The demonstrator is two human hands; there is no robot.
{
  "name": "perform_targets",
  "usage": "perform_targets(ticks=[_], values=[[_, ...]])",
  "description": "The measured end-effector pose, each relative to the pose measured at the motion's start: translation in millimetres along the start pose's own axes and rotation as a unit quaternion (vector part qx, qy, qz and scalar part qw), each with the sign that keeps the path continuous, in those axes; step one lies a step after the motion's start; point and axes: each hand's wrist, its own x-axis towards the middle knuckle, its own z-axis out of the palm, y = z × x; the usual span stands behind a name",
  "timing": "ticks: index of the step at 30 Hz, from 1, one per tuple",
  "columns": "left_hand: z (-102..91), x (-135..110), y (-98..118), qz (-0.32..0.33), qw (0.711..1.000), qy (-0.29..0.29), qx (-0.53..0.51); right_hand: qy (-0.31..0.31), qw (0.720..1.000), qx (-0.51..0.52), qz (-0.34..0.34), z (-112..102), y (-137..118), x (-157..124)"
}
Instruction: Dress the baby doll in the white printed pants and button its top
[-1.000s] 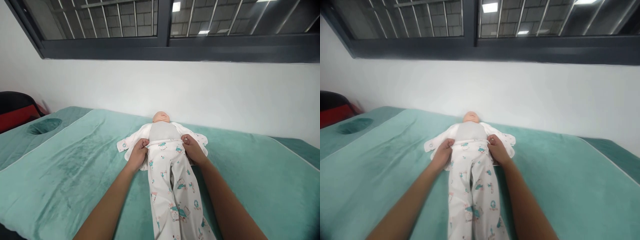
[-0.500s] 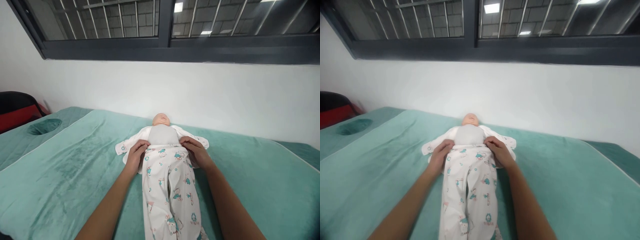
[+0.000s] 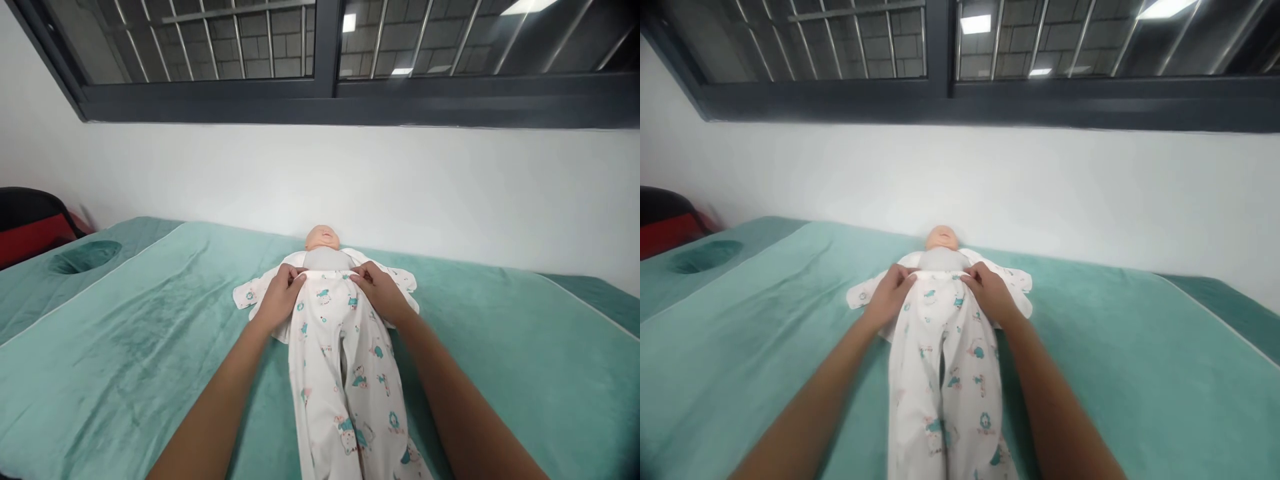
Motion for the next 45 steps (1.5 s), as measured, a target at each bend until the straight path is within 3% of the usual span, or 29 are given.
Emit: perform_targets(ticks=[3,7,11,16,20,25,28,30,33,35,45], values=[[3.1,23,0,-0.003,0.994,0.060,0.090,0.041,0.995,-0.092,0.022,9,-3,18],[11.4,41,-3,-0.025,0.988,0.097,0.121,0.085,0.989,-0.094,0.074,19,8,44],[14.1,36,-6,-0.032,0.983,0.090,0.158,0.108,0.987,-0.061,0.102,25,20,50],[3.9,22,-10,-0.043,0.987,0.064,0.142,0.112,0.989,-0.027,0.096,19,19,38],[-6.0,16,-10,-0.103,0.991,-0.009,0.086,0.077,0.989,-0.025,0.124,9,19,30],[-10.9,8,1,-0.130,0.981,-0.130,-0.058,0.001,0.989,0.015,0.150,1,24,15],[-12.7,5,6,-0.169,0.961,-0.188,-0.112,-0.063,0.977,0.118,0.166,-2,28,6],[-14.7,3,6,-0.184,0.949,-0.213,-0.140,-0.116,0.948,0.235,0.180,-3,31,3],[-18.3,0,5,-0.201,0.937,-0.233,-0.168,-0.153,0.902,0.357,0.189,-5,35,1],[-20.2,-2,4,-0.212,0.930,-0.237,-0.183,-0.156,0.889,0.387,0.189,-5,36,0],[-20.3,-12,-4,-0.236,0.914,-0.192,-0.269,-0.167,0.890,0.390,0.168,-6,40,1]])
